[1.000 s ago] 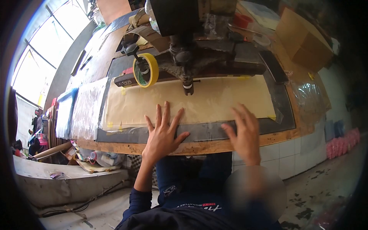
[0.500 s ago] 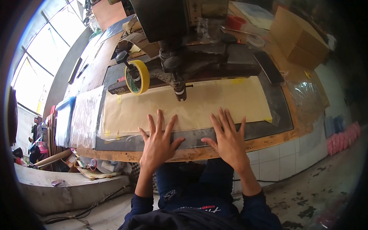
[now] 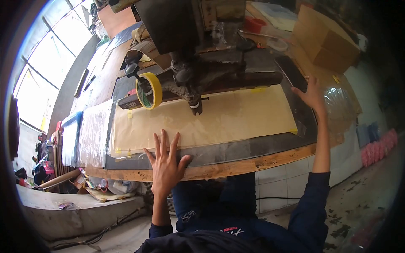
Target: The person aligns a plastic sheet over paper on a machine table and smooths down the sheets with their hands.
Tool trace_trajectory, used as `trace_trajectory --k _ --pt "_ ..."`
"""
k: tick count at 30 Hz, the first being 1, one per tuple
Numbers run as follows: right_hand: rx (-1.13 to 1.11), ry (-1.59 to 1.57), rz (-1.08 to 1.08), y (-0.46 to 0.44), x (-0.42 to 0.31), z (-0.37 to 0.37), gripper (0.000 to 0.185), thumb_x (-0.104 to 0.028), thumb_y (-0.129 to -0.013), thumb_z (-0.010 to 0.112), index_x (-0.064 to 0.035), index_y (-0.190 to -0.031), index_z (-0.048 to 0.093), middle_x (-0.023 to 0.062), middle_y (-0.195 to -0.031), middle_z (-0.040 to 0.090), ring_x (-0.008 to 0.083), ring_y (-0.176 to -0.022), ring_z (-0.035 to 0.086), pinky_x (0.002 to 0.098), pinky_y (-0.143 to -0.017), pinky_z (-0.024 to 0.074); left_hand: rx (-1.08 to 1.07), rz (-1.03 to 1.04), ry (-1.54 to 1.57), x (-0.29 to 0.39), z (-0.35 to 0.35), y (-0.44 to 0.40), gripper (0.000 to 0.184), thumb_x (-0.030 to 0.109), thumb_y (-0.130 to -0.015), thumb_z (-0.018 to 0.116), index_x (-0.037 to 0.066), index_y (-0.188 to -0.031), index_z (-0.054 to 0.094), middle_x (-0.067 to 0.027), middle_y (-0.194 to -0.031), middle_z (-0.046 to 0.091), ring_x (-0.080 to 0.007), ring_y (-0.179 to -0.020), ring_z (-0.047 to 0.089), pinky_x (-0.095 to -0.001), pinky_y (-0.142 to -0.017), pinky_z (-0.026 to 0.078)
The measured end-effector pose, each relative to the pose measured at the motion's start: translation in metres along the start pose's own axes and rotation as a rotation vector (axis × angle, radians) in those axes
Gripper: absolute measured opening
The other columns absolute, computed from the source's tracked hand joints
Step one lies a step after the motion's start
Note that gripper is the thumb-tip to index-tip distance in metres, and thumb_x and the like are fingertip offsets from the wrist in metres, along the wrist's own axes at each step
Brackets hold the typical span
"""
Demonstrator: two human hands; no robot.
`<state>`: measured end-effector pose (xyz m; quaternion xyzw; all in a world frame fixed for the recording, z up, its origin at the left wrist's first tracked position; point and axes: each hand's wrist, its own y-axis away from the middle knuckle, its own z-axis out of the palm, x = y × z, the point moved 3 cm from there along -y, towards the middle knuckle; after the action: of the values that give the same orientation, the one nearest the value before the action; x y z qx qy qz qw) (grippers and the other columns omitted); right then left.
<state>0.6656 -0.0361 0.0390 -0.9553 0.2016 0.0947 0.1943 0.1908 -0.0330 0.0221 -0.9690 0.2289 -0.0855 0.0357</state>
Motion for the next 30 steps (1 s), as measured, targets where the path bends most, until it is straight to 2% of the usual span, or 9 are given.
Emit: trace_trajectory --k 2,4,7,10,19,26,30 --pt "-0.038 0.013 0.018 -0.006 0.025 0.020 0.085 -0.049 -0.071 0.071 0.0046 -0.126 0.035 0.0247 -0.122 0.046 0.0397 -0.116 0.044 0.0439 -0.096 0.0378 0.042 -0.020 -0.019 -0.004 0.004 0.000 0.061 0.050 -0.087 0.048 0.018 -0.138 0.036 -0.0177 -0.147 0.020 -0.0364 -0.137 0.014 -0.0685 -0.101 0.008" --pt "0.063 -0.102 -0.045 -0.006 0.035 0.033 0.090 -0.052 -0.069 0.072 0.0052 -0.127 0.034 0.0253 -0.123 0.045 0.0396 -0.117 0.043 0.0438 -0.095 0.0380 0.067 -0.034 0.012 -0.004 0.002 0.000 0.058 0.047 -0.086 0.051 0.019 -0.136 0.039 -0.0156 -0.147 0.023 -0.0352 -0.136 0.017 -0.0662 -0.102 0.008" --pt "0.120 0.043 0.059 0.007 0.016 0.029 0.089 -0.051 -0.070 0.071 0.0054 -0.128 0.034 0.0249 -0.123 0.045 0.0392 -0.118 0.042 0.0436 -0.096 0.0375 0.109 -0.054 0.039 -0.004 0.001 -0.001 0.054 0.043 -0.086 0.053 0.020 -0.134 0.042 -0.0127 -0.146 0.028 -0.0327 -0.136 0.021 -0.0629 -0.105 0.008" --pt "0.220 0.061 -0.002 0.008 0.021 0.036 0.088 -0.050 -0.072 0.070 0.0048 -0.130 0.033 0.0254 -0.123 0.045 0.0394 -0.117 0.042 0.0433 -0.096 0.0373 0.110 -0.049 0.022 -0.005 0.002 -0.002 0.054 0.043 -0.087 0.052 0.020 -0.135 0.041 -0.0124 -0.146 0.027 -0.0314 -0.136 0.021 -0.0624 -0.105 0.009" --pt "0.197 0.063 0.102 0.018 0.010 0.033 0.093 -0.051 -0.075 0.066 0.0061 -0.135 0.027 0.0271 -0.122 0.045 0.0408 -0.113 0.046 0.0431 -0.093 0.0384 0.140 -0.051 0.035 -0.004 0.001 -0.001 0.053 0.041 -0.085 0.053 0.020 -0.133 0.043 -0.0119 -0.145 0.030 -0.0311 -0.135 0.023 -0.0611 -0.106 0.009" --pt "0.257 0.006 0.018 0.014 0.015 0.034 0.090 -0.052 -0.075 0.066 0.0050 -0.135 0.029 0.0292 -0.123 0.045 0.0414 -0.115 0.044 0.0428 -0.095 0.0371 0.138 -0.048 0.038 -0.004 0.000 -0.001 0.054 0.040 -0.085 0.054 0.020 -0.134 0.043 -0.0122 -0.145 0.029 -0.0315 -0.135 0.023 -0.0610 -0.106 0.009" --pt "0.104 0.141 0.042 -0.009 0.022 0.035 0.086 -0.044 -0.071 0.071 0.0053 -0.132 0.033 0.0284 -0.128 0.042 0.0394 -0.121 0.040 0.0406 -0.100 0.0331 0.135 -0.052 0.041 -0.004 0.001 -0.001 0.053 0.040 -0.085 0.054 0.020 -0.133 0.043 -0.0118 -0.145 0.030 -0.0313 -0.135 0.023 -0.0609 -0.106 0.009"
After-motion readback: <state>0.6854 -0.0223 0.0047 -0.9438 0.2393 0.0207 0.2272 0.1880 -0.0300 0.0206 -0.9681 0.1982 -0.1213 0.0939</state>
